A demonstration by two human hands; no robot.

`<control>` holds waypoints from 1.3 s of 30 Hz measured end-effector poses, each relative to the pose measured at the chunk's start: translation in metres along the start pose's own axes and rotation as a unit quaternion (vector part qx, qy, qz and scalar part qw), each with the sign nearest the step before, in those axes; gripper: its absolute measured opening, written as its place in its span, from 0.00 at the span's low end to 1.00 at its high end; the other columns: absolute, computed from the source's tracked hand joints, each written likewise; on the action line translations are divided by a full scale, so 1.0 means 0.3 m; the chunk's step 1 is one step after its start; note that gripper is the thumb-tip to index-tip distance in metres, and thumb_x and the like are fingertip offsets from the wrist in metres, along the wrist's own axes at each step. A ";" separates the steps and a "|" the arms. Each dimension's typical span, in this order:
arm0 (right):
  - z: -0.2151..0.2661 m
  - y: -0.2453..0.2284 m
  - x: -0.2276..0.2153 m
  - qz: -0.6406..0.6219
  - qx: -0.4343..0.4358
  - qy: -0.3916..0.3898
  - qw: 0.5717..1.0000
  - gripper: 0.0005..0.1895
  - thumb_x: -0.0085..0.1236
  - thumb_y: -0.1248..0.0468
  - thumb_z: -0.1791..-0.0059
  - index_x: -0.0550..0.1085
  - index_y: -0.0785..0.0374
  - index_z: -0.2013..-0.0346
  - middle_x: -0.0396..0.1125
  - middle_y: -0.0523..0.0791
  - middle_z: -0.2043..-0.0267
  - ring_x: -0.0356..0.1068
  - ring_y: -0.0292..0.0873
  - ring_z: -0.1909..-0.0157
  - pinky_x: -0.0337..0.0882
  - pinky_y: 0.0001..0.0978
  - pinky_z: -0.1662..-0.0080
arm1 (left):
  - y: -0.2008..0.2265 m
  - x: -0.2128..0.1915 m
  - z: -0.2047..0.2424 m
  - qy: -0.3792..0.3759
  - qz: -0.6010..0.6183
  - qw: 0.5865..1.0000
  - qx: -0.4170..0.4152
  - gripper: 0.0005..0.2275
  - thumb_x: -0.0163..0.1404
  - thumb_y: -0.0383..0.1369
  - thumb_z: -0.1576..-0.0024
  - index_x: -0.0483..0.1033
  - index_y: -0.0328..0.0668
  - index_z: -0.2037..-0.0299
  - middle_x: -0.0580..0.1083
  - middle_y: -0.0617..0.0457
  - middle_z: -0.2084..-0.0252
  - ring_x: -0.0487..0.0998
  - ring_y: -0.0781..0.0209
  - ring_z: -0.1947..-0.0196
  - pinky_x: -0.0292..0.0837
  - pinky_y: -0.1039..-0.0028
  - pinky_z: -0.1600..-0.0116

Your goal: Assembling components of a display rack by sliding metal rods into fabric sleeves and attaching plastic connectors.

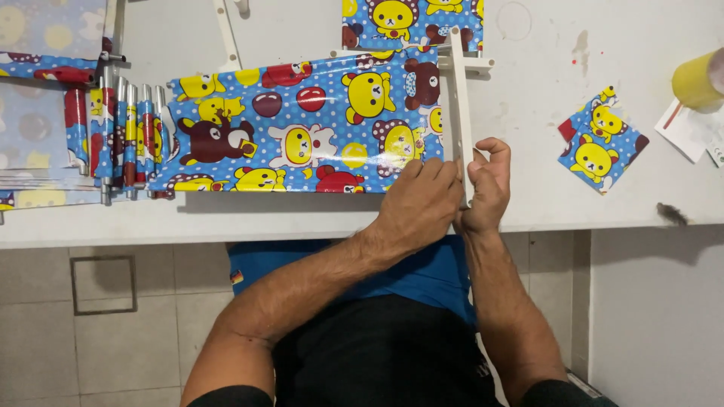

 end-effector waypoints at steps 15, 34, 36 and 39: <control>0.013 0.030 -0.021 0.055 -0.046 -0.004 0.997 0.10 0.45 0.64 0.47 0.58 0.57 0.53 0.66 0.47 0.66 0.61 0.28 0.67 0.59 0.19 0.68 | 0.019 0.057 0.003 0.016 -0.015 1.000 0.012 0.10 0.40 0.25 0.41 0.72 0.32 0.73 0.63 0.44 0.72 0.66 0.46 0.70 0.58 0.59 0.62; 0.029 0.008 -0.084 0.046 0.058 -0.054 0.996 0.24 0.53 0.54 0.45 0.67 0.71 0.43 0.62 0.46 0.78 0.67 0.38 0.75 0.65 0.22 0.70 | 0.023 -0.158 0.302 -0.037 0.505 0.747 -0.430 0.16 0.56 0.32 0.41 0.72 0.27 0.48 0.77 0.35 0.60 0.82 0.46 0.65 0.80 0.68 0.68; 0.041 0.007 -0.071 0.016 0.049 -0.054 0.997 0.23 0.52 0.55 0.45 0.67 0.70 0.44 0.62 0.46 0.79 0.66 0.38 0.76 0.65 0.21 0.70 | 0.007 -0.131 0.341 0.005 0.587 0.626 -0.514 0.25 0.53 0.32 0.39 0.63 0.21 0.36 0.76 0.27 0.49 0.83 0.43 0.57 0.84 0.66 0.61; 0.049 0.009 -0.035 -0.006 0.006 -0.065 0.998 0.21 0.50 0.54 0.44 0.66 0.69 0.44 0.62 0.45 0.79 0.66 0.36 0.77 0.65 0.18 0.71 | -0.035 -0.159 0.304 0.175 0.593 0.594 -0.515 0.34 0.48 0.44 0.36 0.50 0.29 0.27 0.73 0.33 0.45 0.79 0.42 0.48 0.82 0.56 0.50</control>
Point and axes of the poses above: each hand's wrist, its own z-axis away from the middle knuckle, its own x-axis out of the palm, y = z × x, the point moved 1 cm from there along -z, towards the middle knuckle
